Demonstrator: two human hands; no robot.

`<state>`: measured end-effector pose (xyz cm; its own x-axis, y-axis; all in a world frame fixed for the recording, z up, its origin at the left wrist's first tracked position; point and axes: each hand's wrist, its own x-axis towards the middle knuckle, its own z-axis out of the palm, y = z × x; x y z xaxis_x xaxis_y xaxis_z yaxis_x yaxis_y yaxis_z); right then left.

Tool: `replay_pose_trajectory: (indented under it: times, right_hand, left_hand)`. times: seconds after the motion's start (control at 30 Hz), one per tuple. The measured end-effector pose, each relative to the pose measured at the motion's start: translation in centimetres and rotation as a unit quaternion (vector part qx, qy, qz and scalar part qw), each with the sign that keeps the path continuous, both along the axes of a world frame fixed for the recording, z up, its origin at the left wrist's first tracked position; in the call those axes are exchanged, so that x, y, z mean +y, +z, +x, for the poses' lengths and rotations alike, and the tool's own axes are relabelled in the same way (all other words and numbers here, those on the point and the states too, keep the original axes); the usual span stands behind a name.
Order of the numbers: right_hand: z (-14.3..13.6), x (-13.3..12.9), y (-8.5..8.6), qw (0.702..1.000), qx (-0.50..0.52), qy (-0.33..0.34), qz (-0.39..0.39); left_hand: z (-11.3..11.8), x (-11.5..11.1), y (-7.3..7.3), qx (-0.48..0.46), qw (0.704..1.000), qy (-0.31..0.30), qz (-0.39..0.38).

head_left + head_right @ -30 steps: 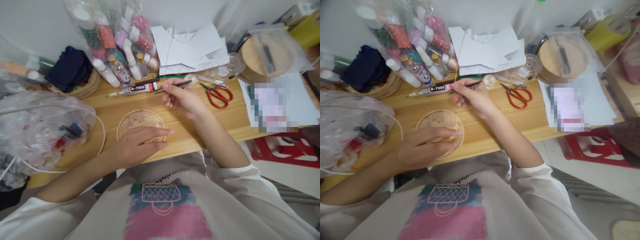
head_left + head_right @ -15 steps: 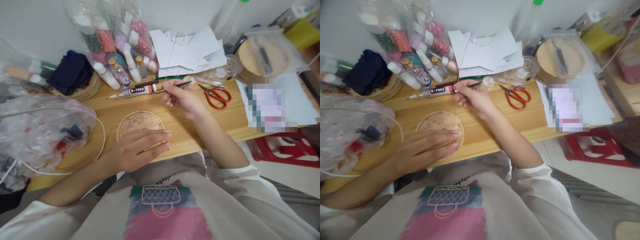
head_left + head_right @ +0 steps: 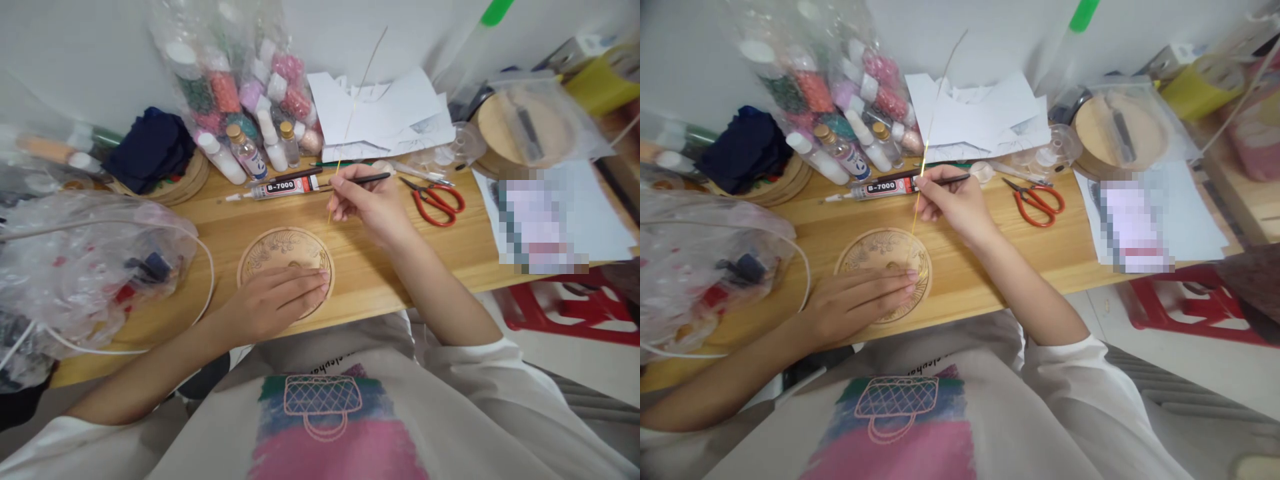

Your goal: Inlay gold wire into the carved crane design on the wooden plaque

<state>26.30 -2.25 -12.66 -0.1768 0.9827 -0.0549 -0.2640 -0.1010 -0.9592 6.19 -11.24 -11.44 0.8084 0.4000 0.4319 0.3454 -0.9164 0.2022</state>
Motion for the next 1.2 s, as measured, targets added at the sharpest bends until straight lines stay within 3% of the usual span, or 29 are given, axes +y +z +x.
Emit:
replay_pose_trajectory:
  times: [0.33,0.53,0.8,0.97,1.2]
  right_hand:
    - [0.4,0.7,-0.7,0.998,-0.054,-0.036,0.006]
    - [0.3,1.1,-1.0,0.997,-0.055,-0.045,-0.009]
    - [-0.1,1.0,-1.0,0.998,-0.059,-0.029,0.021]
    - [-0.6,0.8,-0.8,0.996,-0.065,-0.040,0.040]
    - [-0.5,0.8,-0.3,0.997,-0.053,-0.043,0.035]
  left_hand:
    - [-0.8,2.8,-2.6,-0.019,1.000,-0.014,-0.012]
    - [-1.2,3.5,-3.2,-0.022,0.993,0.009,-0.113]
    - [-1.7,4.6,-4.4,-0.054,0.982,0.024,-0.178]
    - [-1.6,4.6,-4.4,-0.086,0.969,0.052,-0.224]
    - [-1.2,4.5,-3.3,-0.178,0.951,0.055,-0.246]
